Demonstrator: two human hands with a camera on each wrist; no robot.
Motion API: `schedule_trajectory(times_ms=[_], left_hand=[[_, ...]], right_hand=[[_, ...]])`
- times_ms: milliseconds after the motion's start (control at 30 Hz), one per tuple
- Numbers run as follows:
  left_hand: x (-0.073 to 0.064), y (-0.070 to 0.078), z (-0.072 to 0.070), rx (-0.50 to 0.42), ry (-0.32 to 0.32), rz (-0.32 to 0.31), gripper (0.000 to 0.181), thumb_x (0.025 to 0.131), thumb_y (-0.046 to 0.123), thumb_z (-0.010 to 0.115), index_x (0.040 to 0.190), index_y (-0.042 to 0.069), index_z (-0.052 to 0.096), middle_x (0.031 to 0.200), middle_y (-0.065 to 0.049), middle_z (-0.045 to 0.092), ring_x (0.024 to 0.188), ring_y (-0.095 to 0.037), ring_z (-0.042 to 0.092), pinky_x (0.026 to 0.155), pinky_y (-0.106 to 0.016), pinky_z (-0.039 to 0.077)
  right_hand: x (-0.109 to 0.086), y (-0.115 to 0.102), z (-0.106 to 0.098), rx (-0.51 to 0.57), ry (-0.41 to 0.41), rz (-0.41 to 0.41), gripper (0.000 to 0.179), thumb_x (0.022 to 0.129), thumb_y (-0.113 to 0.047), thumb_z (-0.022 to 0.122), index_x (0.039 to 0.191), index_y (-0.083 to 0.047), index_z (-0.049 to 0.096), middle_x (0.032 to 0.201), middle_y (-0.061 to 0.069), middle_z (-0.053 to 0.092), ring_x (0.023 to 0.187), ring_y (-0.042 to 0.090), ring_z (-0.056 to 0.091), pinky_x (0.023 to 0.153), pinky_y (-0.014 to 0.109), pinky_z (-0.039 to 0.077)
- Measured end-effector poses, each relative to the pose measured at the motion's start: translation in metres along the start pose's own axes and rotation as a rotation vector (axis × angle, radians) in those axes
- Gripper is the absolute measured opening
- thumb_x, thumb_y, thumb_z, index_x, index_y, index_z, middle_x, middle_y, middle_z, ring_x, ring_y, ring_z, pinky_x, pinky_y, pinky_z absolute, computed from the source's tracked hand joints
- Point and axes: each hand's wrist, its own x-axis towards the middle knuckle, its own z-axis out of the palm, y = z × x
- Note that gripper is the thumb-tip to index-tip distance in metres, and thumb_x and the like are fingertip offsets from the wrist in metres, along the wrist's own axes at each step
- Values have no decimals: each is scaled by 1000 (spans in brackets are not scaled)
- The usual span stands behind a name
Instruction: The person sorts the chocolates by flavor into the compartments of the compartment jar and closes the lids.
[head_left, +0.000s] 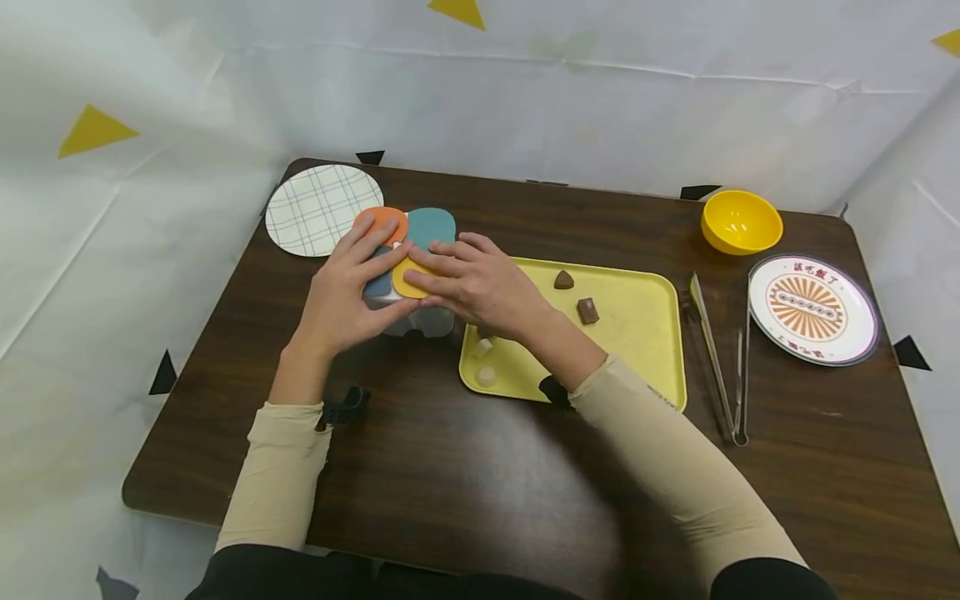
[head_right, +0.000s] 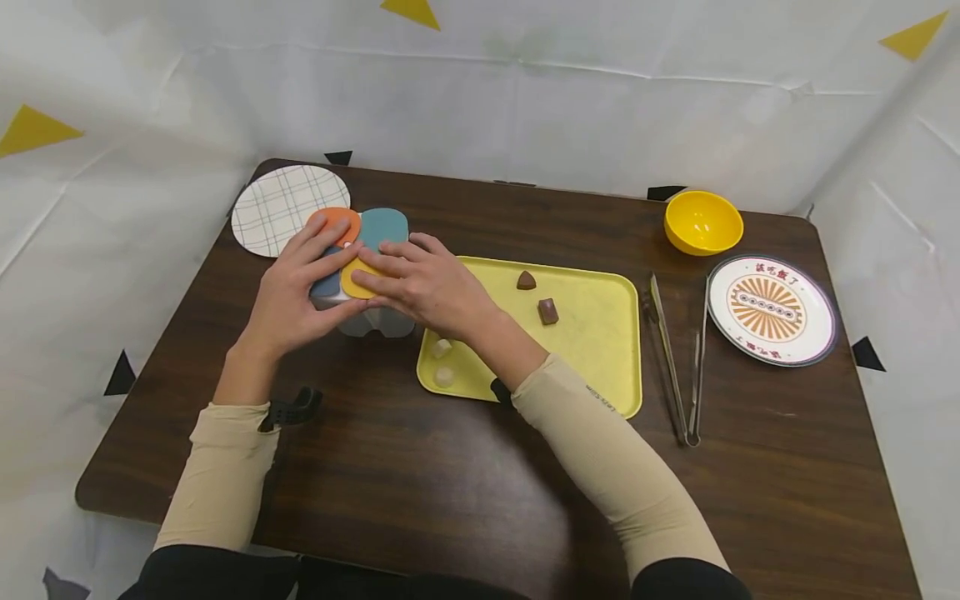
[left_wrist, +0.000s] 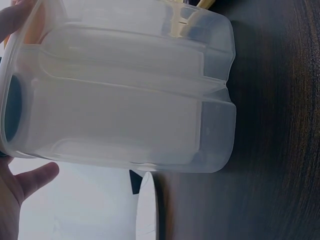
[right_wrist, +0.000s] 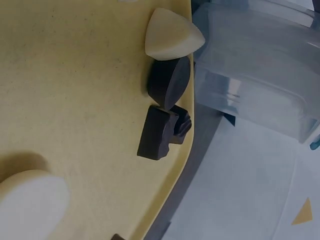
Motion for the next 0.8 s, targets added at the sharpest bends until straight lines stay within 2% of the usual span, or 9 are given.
schedule_trajectory(times_ms=[233, 467, 800], left_hand=[[-1, -1, 1, -35, 28, -3, 72, 70, 43, 86, 133, 18, 63, 150, -1, 45, 145, -25, 26, 110, -50, 32], [0, -1, 2, -46, 39, 0, 71, 69, 42, 87, 131, 17, 65, 149, -2, 46, 145, -25, 27, 111, -49, 30], [0, -1, 2, -50, 51, 2, 69, 69, 41, 87, 130, 18, 66, 148, -1, 47, 145, -25, 28, 111, -49, 30]], right_hand=[[1, -3, 2, 1, 41, -25, 40, 97, -31, 62, 134, -18, 63, 141, 3, 55, 127, 24, 53, 107, 41, 37], [0, -7, 2, -16, 29, -16, 42, 96, -28, 63, 136, -15, 61, 141, 5, 53, 129, 25, 52, 109, 41, 35], [-2, -8, 5, 1, 103, -27, 41, 94, -24, 67, 133, -12, 64, 137, 6, 58, 125, 28, 55, 102, 36, 43]])
